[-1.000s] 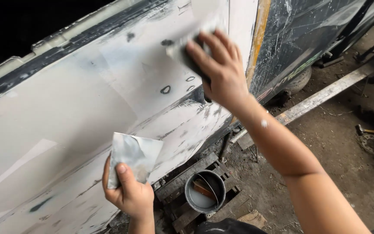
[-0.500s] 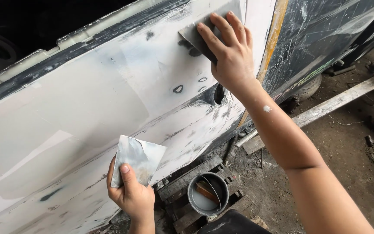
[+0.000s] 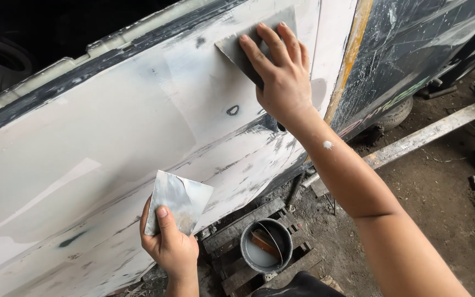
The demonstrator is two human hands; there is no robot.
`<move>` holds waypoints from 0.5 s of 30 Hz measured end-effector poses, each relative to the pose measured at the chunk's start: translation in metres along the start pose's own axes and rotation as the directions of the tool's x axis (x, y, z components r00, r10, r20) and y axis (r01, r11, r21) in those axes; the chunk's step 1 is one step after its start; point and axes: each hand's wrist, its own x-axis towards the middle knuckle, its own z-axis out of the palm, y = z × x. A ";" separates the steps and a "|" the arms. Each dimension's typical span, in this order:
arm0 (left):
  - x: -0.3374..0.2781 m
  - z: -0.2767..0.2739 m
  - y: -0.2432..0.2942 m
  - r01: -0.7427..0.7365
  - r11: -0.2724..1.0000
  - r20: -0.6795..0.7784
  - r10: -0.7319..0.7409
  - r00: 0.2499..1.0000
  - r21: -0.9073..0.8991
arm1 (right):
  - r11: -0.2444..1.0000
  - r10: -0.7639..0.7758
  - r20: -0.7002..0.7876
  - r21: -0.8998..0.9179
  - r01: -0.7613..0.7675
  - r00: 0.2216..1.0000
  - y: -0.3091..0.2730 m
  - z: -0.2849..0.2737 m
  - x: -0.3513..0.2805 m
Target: The person uses a metal putty knife to apply and smooth white body filler onto the side panel of a car. They repeatedly scoop filler from a larger knife held in the left hand and spread it across the surface with the right hand.
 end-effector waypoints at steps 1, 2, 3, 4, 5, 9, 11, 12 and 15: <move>0.000 0.000 -0.001 -0.004 1.000 -0.003 0.004 1.000 -0.003 | 1.000 -0.005 -0.004 0.000 0.005 1.000 -0.003 -0.002 0.004; -0.001 -0.001 -0.002 -0.005 1.000 0.009 0.005 1.000 -0.009 | 1.000 0.001 -0.008 -0.003 -0.001 1.000 -0.006 -0.004 0.007; -0.002 -0.002 -0.003 -0.005 1.000 0.021 0.006 1.000 -0.015 | 1.000 0.006 -0.012 -0.006 -0.006 1.000 -0.008 -0.006 0.009; -0.002 -0.001 -0.004 -0.006 1.000 0.021 0.007 1.000 -0.016 | 1.000 0.006 -0.013 -0.007 -0.006 1.000 -0.010 -0.001 0.014; -0.003 -0.001 -0.006 -0.005 0.999 0.037 0.007 0.999 -0.036 | 1.000 -0.007 -0.042 0.004 0.007 0.999 -0.012 0.004 0.019; -0.006 -0.006 -0.011 0.001 1.000 0.020 -0.001 1.000 0.013 | 1.000 -0.017 -0.049 0.025 0.018 0.999 -0.020 0.010 0.016; -0.003 -0.003 -0.001 0.021 1.000 0.005 -0.021 1.000 -0.012 | 1.000 -0.005 -0.004 0.024 0.005 1.000 -0.023 0.000 0.008; -0.001 -0.001 0.004 0.039 0.999 -0.003 -0.039 0.999 -0.036 | 1.000 0.015 0.037 0.020 -0.015 0.999 -0.025 -0.005 0.004; -0.003 -0.006 -0.005 0.034 0.997 -0.003 -0.034 0.999 -0.075 | 0.999 0.031 0.053 0.021 -0.032 0.998 -0.031 -0.009 0.009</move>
